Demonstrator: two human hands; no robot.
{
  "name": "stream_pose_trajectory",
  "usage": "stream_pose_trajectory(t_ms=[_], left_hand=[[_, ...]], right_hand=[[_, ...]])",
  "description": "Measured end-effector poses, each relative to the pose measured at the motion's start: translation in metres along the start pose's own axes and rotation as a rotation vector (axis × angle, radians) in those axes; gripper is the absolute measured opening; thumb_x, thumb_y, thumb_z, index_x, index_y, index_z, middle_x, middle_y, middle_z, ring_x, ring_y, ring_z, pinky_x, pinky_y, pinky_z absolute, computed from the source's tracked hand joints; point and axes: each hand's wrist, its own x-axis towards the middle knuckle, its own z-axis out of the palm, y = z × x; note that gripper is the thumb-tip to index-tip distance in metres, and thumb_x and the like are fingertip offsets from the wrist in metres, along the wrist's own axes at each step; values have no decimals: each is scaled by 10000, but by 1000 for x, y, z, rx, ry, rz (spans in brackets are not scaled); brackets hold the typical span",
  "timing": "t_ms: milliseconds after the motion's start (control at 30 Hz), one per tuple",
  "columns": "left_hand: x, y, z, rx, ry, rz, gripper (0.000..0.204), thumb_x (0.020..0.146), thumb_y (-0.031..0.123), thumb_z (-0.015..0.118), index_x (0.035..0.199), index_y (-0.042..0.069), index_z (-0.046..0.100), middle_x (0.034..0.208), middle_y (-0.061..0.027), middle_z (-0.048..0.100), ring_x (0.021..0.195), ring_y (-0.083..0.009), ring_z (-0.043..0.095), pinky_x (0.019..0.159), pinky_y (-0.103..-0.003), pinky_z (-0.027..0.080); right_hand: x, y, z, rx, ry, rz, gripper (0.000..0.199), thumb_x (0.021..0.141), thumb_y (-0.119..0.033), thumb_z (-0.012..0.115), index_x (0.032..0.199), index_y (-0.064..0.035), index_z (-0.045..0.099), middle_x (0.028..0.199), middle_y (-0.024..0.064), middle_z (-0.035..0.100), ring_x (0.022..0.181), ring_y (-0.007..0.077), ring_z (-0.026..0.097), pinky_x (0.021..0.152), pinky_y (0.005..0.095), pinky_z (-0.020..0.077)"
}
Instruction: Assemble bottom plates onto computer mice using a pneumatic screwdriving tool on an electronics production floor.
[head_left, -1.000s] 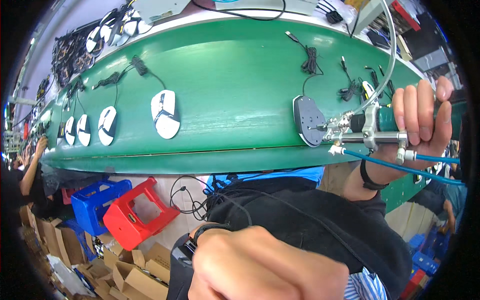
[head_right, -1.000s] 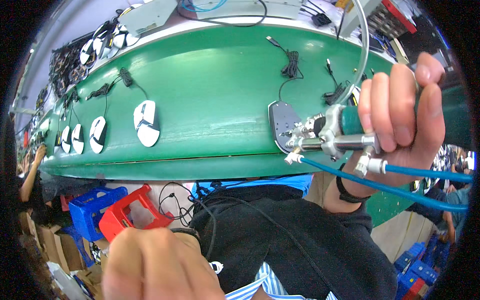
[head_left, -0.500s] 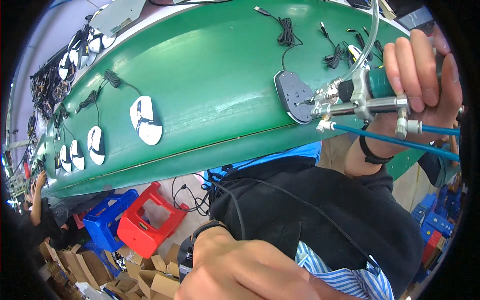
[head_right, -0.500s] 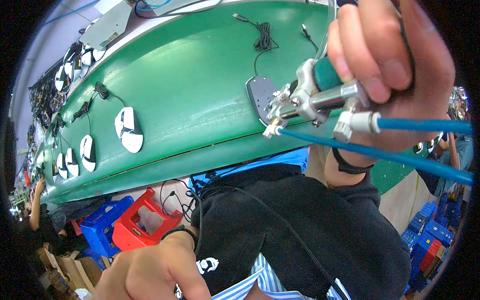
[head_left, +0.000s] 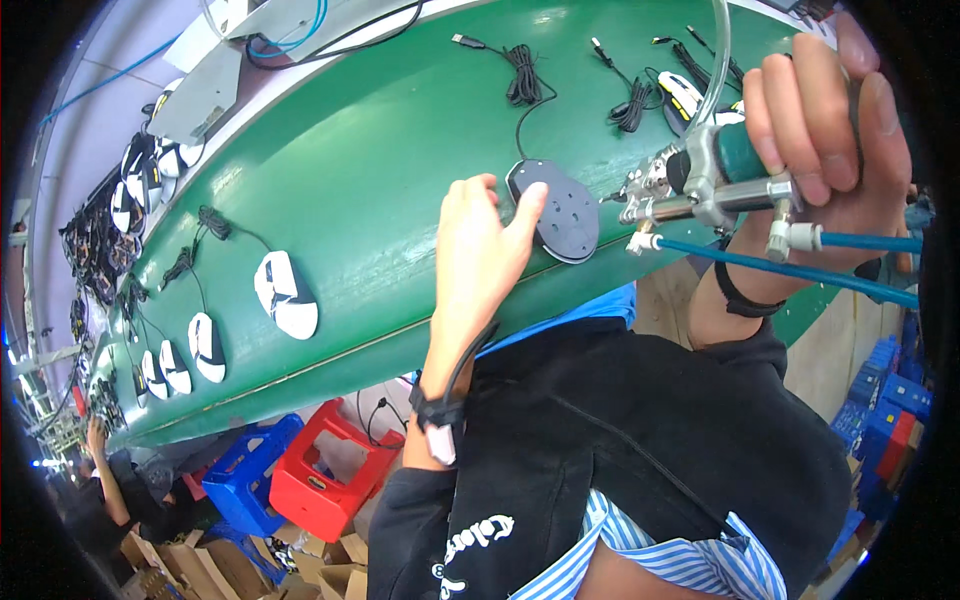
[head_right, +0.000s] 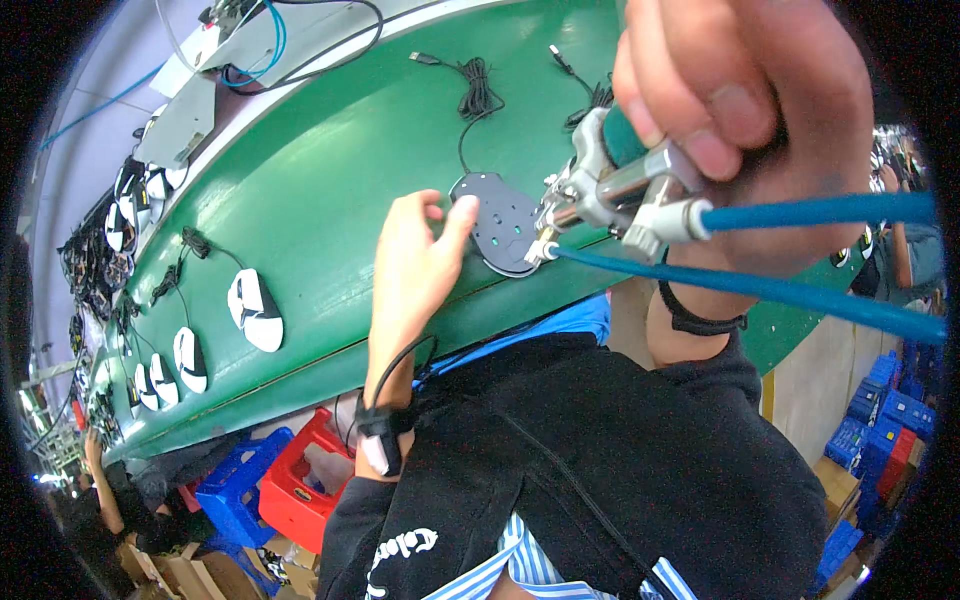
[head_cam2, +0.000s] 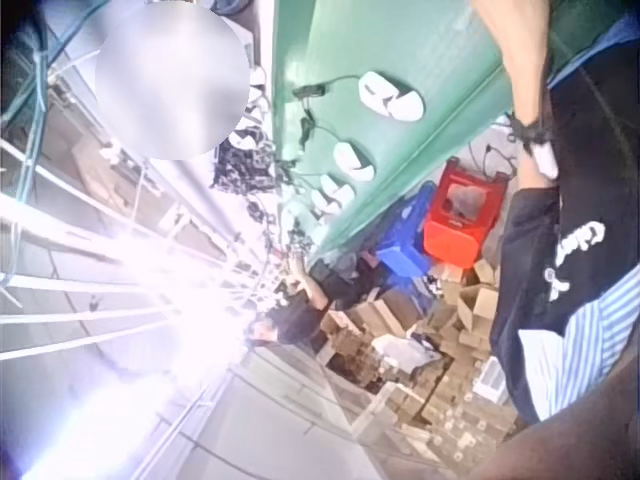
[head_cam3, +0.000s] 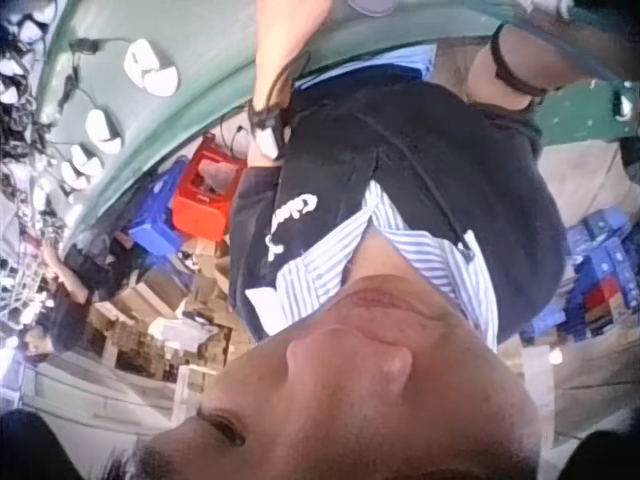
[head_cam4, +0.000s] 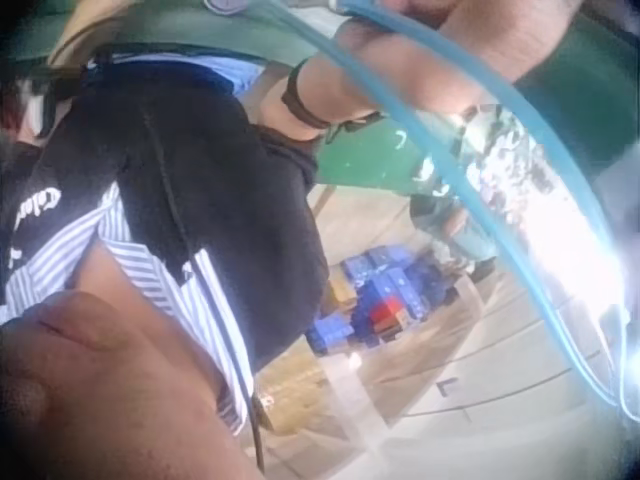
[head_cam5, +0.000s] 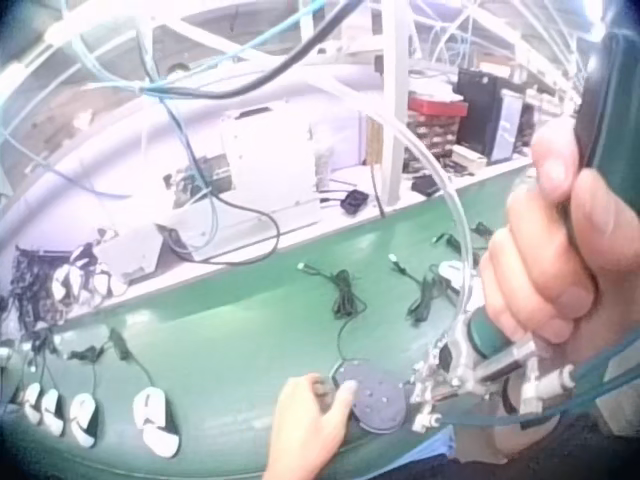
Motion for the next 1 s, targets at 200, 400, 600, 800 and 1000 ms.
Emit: stream_pose_trajectory(t_ms=[200,400,600,800,1000], left_hand=[[4,4,15,-203,-253,-147,383,854,307,704,878,-19,505,805,-91,569,731,-189,558,676,-319,474],[-19,-4,-5,-1090,-126,-517,303,922,200,625,1015,25,397,875,-136,634,753,-192,638,682,-331,531],[-29,-25,-18,-1826,-115,-594,483,1000,396,408,1269,1,479,1216,-207,578,1087,-293,602,946,-452,502],[-40,-26,-14,-2021,-80,-609,588,978,523,365,1260,18,475,1269,-215,536,1148,-371,553,977,-514,469],[-46,-32,-18,-2107,-252,-595,637,907,632,424,1214,77,487,1174,-237,558,1074,-388,584,892,-537,513]], right_hand=[[-12,-4,5,44,-32,17,191,1022,-214,410,1135,-70,465,633,-85,440,525,2,446,594,193,401],[-13,-5,12,326,9,-57,189,847,-78,697,765,-172,554,707,-86,489,667,23,514,668,185,446],[3,-20,29,245,-18,104,273,663,-18,834,739,-160,613,674,-58,546,668,34,516,697,152,446],[53,7,28,379,-684,237,562,964,-613,340,738,-116,476,682,-14,463,639,134,494,650,304,446],[20,15,45,426,-447,160,447,978,-498,460,819,-84,515,663,-16,490,591,130,510,600,296,468]])
